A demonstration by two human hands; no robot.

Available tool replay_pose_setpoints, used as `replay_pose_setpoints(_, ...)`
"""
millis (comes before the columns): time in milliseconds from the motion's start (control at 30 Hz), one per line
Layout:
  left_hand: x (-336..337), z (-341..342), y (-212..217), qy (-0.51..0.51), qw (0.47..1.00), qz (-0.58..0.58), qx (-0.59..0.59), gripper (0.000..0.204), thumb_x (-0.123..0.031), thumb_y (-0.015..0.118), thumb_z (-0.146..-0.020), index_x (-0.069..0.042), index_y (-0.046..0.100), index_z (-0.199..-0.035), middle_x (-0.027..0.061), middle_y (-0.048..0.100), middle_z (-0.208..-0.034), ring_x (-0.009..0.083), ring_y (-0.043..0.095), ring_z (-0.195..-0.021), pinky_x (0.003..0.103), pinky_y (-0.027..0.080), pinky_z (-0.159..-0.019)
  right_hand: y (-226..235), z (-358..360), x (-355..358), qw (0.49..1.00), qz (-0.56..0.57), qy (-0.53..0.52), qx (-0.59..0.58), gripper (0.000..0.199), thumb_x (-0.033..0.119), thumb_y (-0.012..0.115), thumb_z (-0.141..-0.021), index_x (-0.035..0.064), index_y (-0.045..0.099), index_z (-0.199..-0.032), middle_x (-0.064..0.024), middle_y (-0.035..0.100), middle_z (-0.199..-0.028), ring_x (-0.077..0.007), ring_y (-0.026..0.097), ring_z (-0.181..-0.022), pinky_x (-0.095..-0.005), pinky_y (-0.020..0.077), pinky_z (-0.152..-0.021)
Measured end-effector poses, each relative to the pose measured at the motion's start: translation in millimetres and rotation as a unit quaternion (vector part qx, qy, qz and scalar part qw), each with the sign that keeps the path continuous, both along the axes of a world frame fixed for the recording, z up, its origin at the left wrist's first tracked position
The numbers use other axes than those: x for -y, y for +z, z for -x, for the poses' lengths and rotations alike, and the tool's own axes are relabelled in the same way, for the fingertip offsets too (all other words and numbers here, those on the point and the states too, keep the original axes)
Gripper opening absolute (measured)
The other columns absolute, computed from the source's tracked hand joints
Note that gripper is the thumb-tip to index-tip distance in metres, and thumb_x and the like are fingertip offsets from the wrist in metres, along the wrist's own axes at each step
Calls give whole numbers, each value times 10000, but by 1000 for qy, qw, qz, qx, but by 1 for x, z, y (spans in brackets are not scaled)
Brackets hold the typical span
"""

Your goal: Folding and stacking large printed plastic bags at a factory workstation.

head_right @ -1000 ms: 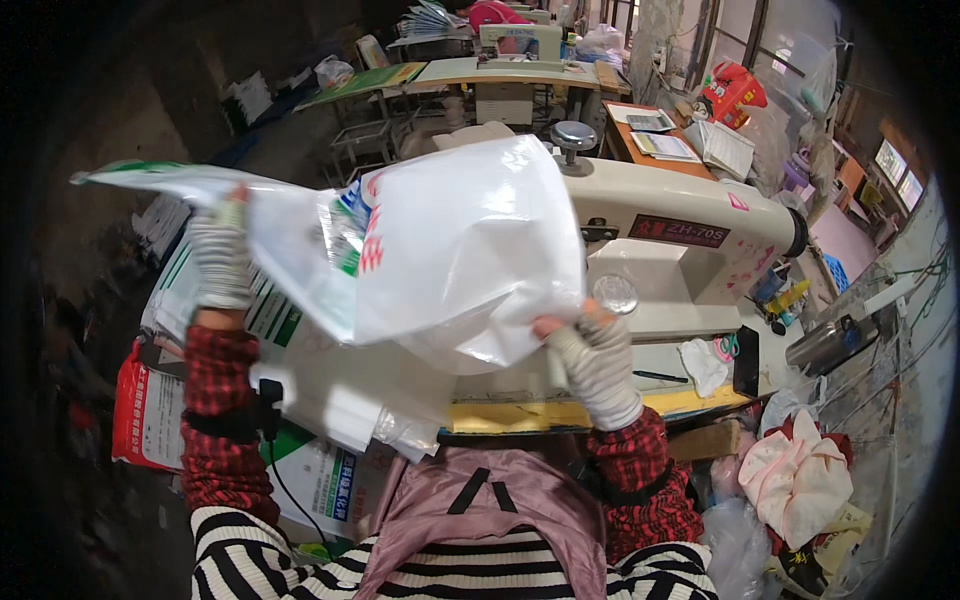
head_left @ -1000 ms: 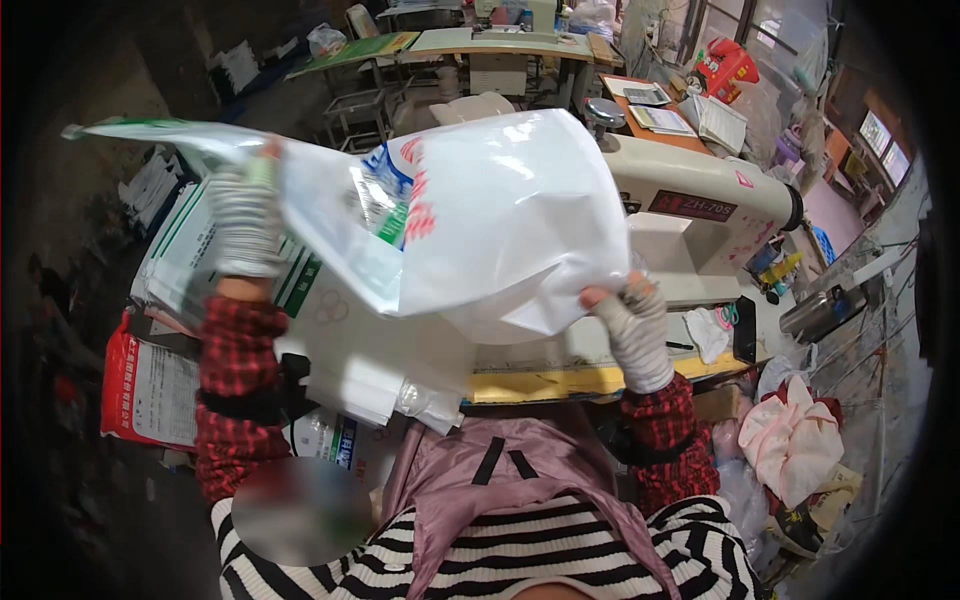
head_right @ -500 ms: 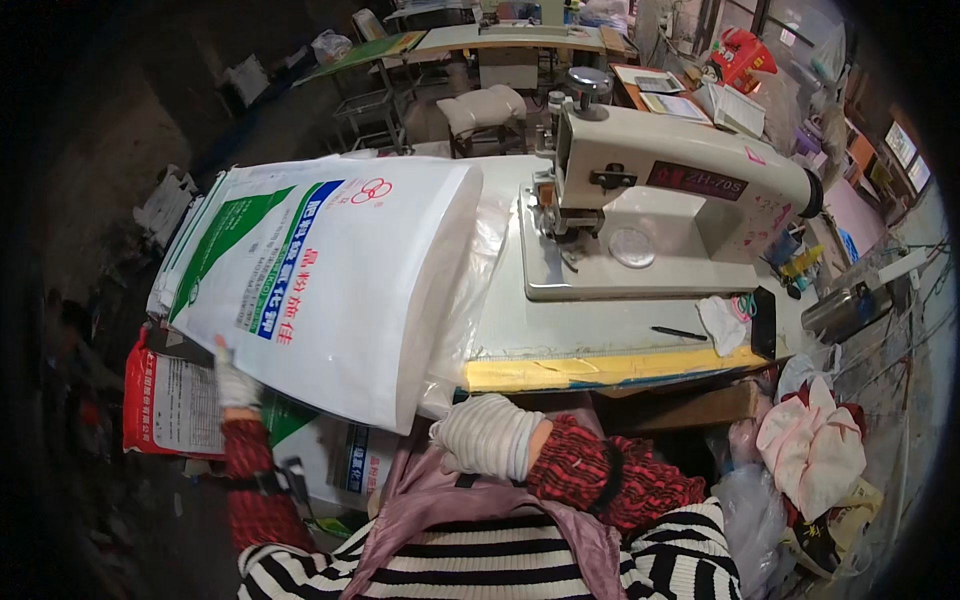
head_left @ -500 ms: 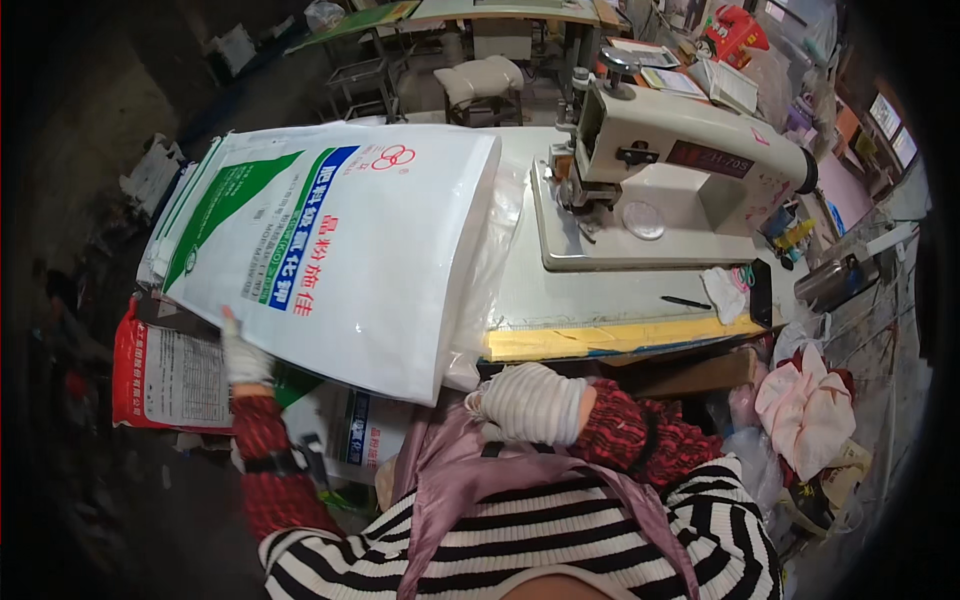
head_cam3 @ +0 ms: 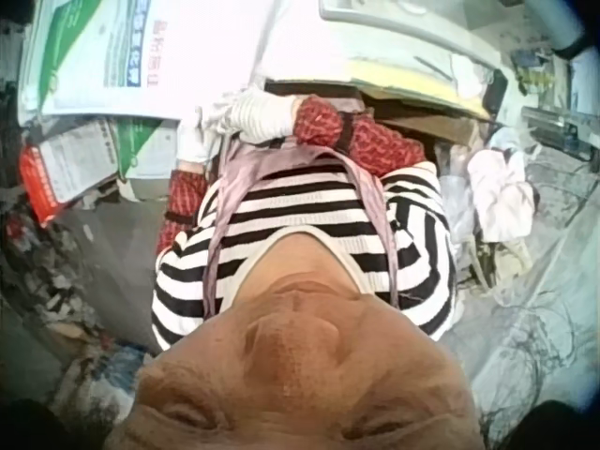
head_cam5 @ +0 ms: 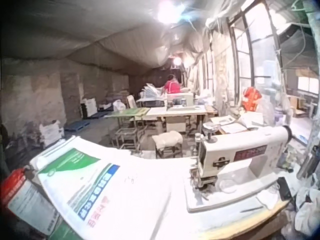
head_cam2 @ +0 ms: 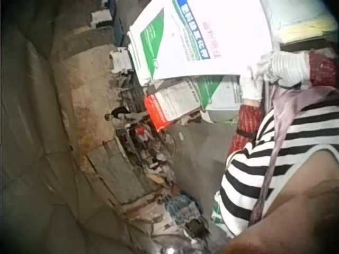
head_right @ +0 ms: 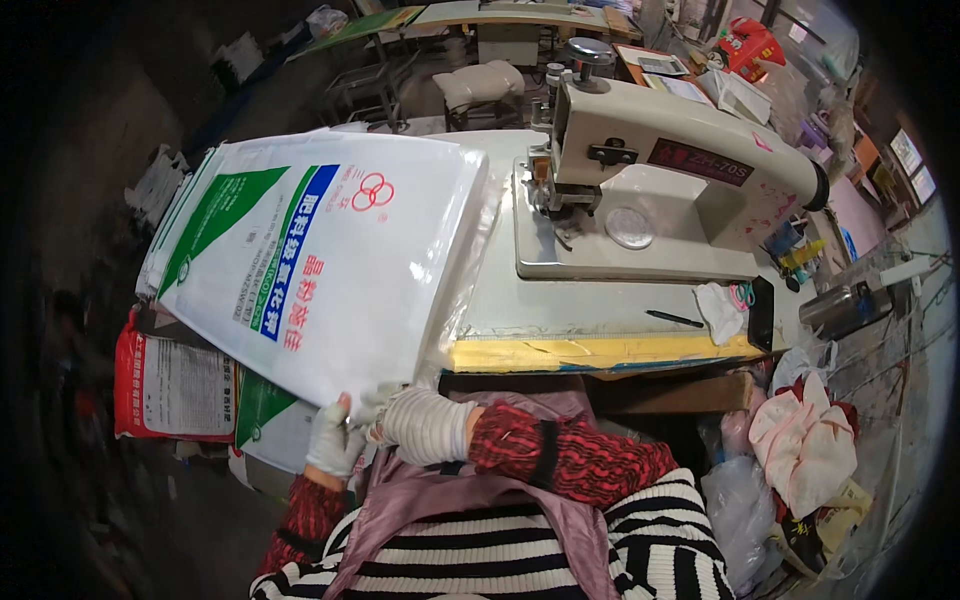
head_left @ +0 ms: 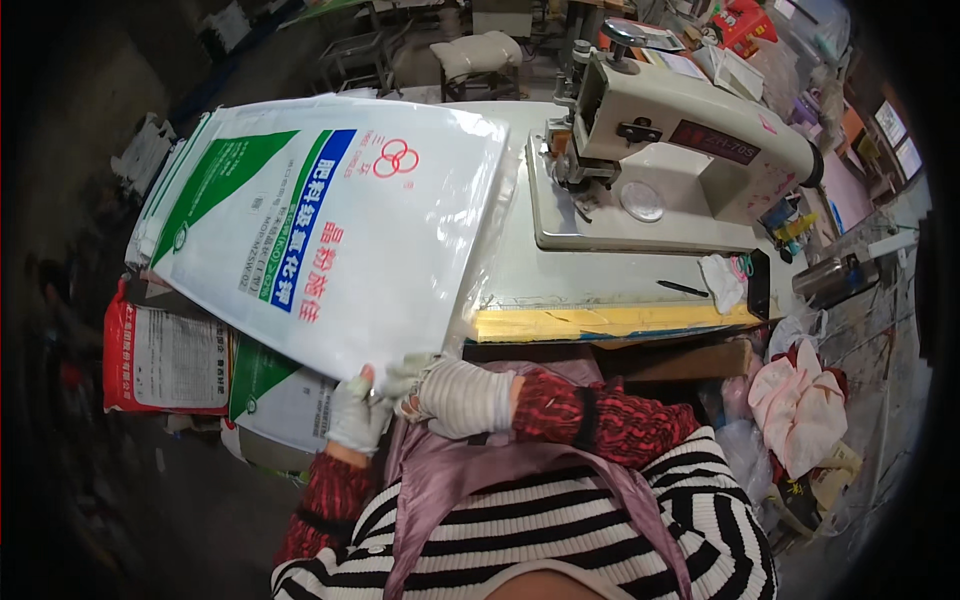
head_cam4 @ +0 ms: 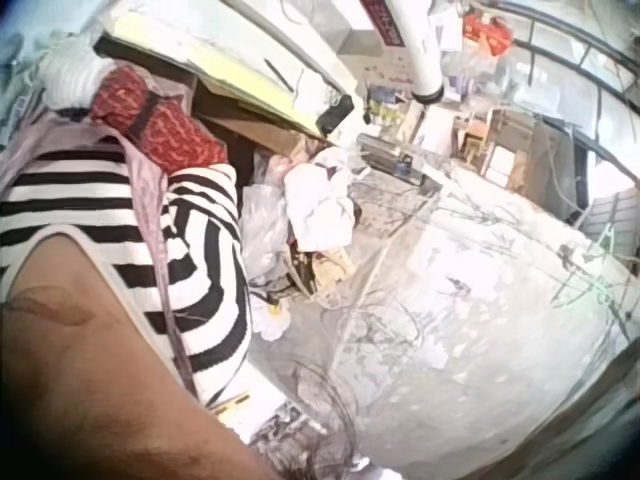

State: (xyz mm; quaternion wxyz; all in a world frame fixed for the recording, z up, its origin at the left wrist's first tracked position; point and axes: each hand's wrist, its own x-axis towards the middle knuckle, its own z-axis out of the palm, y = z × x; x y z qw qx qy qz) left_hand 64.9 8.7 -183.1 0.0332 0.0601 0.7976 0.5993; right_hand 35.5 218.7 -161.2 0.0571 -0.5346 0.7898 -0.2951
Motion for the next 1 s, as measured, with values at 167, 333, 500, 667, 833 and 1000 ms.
replay_pose_setpoints(167, 65, -58, -23, 207, 973, -56, 82, 280, -237, 586, -937, -67, 537, -1154, 115, 598, -1008, 247, 623, -878, 391, 532, -713, 48, 58, -44, 919, 111, -347, 148, 357, 230, 695, -720, 52, 639, -1025, -154, 641, -1055, -348, 598, -989, -428, 459, -896)
replay_pose_setpoints(333, 60, -83, -32, 388, 850, -292, 204, 329, -301, 635, -910, -97, 503, -1133, 102, 576, -1007, 242, 602, -870, 414, 533, -716, 24, 122, -76, 824, 22, -557, 101, 477, 339, 686, -760, 14, 627, -1104, -206, 660, -986, -344, 622, -979, -434, 463, -889)
replay_pose_setpoints(500, 68, -90, -40, 440, 831, -237, 243, 290, -300, 648, -905, -99, 489, -1041, 118, 576, -1046, 240, 594, -897, 396, 539, -733, -22, 118, -84, 842, 117, -502, 158, 341, 170, 712, -782, -9, 646, -1065, -164, 698, -898, -248, 663, -835, -324, 502, -780)
replay_pose_setpoints(667, 68, -94, -43, 425, 827, -290, 227, 319, -321, 634, -911, -83, 500, -1078, 115, 590, -995, 248, 604, -882, 395, 537, -723, 25, 65, -73, 856, 86, -507, -56, 201, 114, 673, -804, 27, 667, -985, -154, 640, -770, -313, 615, -732, -375, 490, -700)
replay_pose_setpoints(833, 82, -104, -54, 356, 883, -195, 235, 353, -341, 607, -925, -42, 528, -1094, 114, 600, -959, 231, 617, -858, 389, 540, -713, -16, 45, -84, 887, 14, -448, -114, 256, 104, 639, -814, 59, 655, -1066, -156, 614, -819, -329, 601, -800, -386, 476, -761)
replay_pose_setpoints(1000, 147, -69, -18, -1, 722, 636, 272, 435, -414, 616, -858, 20, 617, -874, 176, 682, -786, 339, 678, -768, 449, 538, -694, -65, 25, -133, 760, 365, -464, 270, 441, 51, 521, -857, 9, 533, -1295, -52, 627, -1075, -99, 542, -976, -253, 431, -888)
